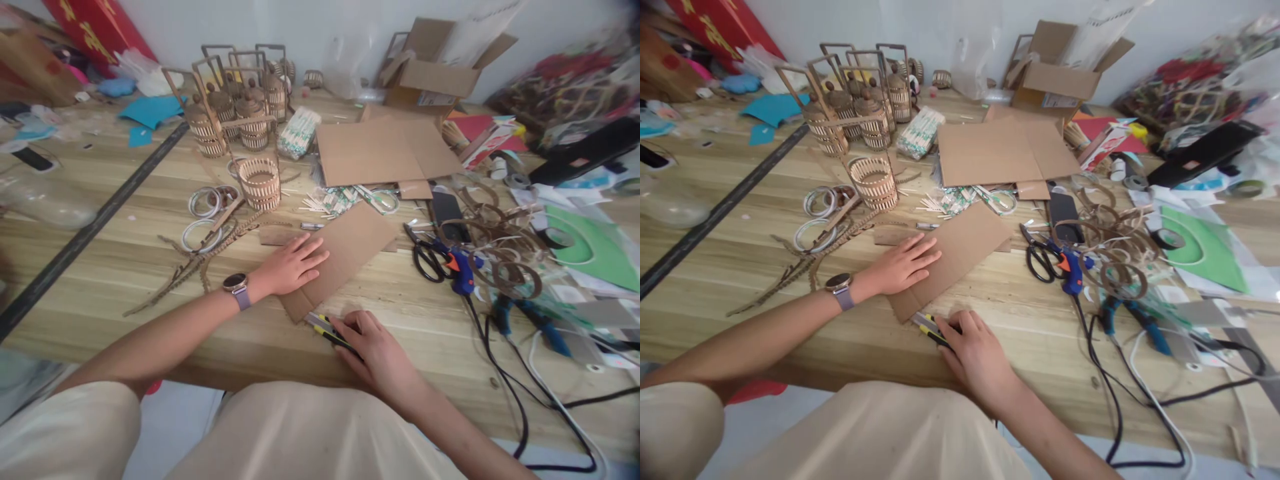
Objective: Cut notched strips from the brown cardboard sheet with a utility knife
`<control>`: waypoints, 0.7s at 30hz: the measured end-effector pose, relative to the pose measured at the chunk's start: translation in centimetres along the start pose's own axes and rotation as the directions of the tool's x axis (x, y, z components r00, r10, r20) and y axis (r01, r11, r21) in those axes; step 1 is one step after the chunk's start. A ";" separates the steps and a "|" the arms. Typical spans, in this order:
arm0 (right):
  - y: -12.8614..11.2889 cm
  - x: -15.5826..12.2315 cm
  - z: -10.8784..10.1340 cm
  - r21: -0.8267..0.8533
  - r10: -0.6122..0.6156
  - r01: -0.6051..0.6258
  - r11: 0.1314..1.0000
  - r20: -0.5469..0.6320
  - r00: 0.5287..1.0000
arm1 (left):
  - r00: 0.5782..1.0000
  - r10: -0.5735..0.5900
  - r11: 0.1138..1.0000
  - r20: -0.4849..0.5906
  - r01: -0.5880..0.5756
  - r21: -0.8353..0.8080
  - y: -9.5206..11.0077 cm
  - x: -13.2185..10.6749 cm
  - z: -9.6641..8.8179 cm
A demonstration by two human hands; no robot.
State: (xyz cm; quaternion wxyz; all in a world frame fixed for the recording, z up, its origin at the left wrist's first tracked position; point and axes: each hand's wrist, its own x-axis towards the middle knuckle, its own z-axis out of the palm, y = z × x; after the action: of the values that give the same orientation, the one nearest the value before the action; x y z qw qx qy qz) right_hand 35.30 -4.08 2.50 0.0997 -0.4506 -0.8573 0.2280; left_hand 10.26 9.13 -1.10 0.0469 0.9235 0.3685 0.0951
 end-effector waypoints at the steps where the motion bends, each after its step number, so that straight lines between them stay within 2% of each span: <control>1: -0.1 0.1 0.0 0.002 -0.002 0.002 1.000 0.007 1.000 | 1.000 0.002 1.000 0.003 -0.002 0.001 0.0 0.0 0.0; 7: -0.3 0.1 -0.5 0.048 -0.017 0.015 0.999 0.030 0.999 | 1.000 0.002 1.000 0.011 -0.002 0.001 0.0 0.0 0.0; 21: -0.2 0.3 -0.8 0.005 -0.045 0.045 0.999 0.070 0.997 | 0.999 -0.006 1.000 0.037 0.006 -0.002 0.1 0.1 -0.3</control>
State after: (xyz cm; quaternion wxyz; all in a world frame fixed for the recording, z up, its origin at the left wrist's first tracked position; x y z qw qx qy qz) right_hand 35.30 -3.67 3.25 0.0757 -0.4229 -0.8697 0.2429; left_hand 10.31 9.11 -0.81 0.0549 0.9240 0.3703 0.0782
